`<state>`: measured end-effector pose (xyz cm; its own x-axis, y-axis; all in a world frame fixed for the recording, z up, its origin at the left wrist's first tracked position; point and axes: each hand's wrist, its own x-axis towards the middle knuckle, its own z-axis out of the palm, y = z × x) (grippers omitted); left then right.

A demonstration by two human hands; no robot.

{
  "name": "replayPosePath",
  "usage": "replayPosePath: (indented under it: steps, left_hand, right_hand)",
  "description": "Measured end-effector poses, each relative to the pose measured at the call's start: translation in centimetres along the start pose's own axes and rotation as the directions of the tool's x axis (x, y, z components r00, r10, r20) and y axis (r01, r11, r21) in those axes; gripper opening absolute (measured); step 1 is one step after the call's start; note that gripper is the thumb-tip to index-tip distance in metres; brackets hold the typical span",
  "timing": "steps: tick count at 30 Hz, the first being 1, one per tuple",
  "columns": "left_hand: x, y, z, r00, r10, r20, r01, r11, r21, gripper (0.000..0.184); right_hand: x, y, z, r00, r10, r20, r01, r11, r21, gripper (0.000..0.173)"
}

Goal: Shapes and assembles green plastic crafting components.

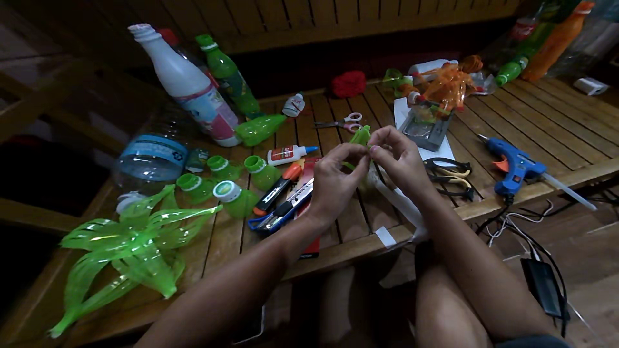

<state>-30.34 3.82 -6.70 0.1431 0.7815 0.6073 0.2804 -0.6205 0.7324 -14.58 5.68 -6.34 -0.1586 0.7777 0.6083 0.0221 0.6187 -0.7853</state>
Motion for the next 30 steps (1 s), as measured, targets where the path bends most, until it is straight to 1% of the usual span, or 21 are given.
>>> replayPosePath:
  steps: [5, 9, 12, 15, 22, 30]
  left_hand:
    - [0.02, -0.11, 0.02, 1.000, 0.010, 0.001, -0.010, 1.000, -0.015, 0.012]
    - [0.05, -0.24, -0.07, 1.000, 0.015, -0.001, -0.015, 1.000, -0.012, 0.013]
    - [0.05, -0.21, -0.04, 1.000, 0.013, -0.002, -0.013, 1.000, -0.001, 0.014]
    - [0.05, -0.19, 0.02, 1.000, 0.013, -0.002, -0.013, 1.000, -0.003, 0.013]
    - [0.02, -0.14, -0.05, 0.999, 0.035, -0.001, -0.035, 0.999, 0.009, 0.013]
    - [-0.07, -0.12, -0.08, 0.999, 0.037, -0.007, -0.037, 0.999, 0.011, 0.012]
  right_hand:
    - [0.01, -0.06, -0.14, 1.000, -0.025, -0.010, 0.024, 0.999, -0.031, 0.009]
    - [-0.08, 0.34, -0.59, 0.999, -0.040, 0.014, 0.042, 0.993, -0.109, 0.017]
    - [-0.17, 0.47, -0.56, 0.999, -0.050, 0.006, 0.050, 0.986, -0.160, 0.018]
    - [-0.19, 0.56, -0.56, 0.998, -0.067, 0.004, 0.067, 0.984, -0.167, 0.019]
    - [-0.15, 0.32, -0.73, 0.994, -0.103, 0.034, 0.108, 0.981, -0.159, 0.032]
    - [-0.40, 0.09, -0.57, 0.991, -0.136, 0.017, 0.137, 0.977, -0.160, 0.032]
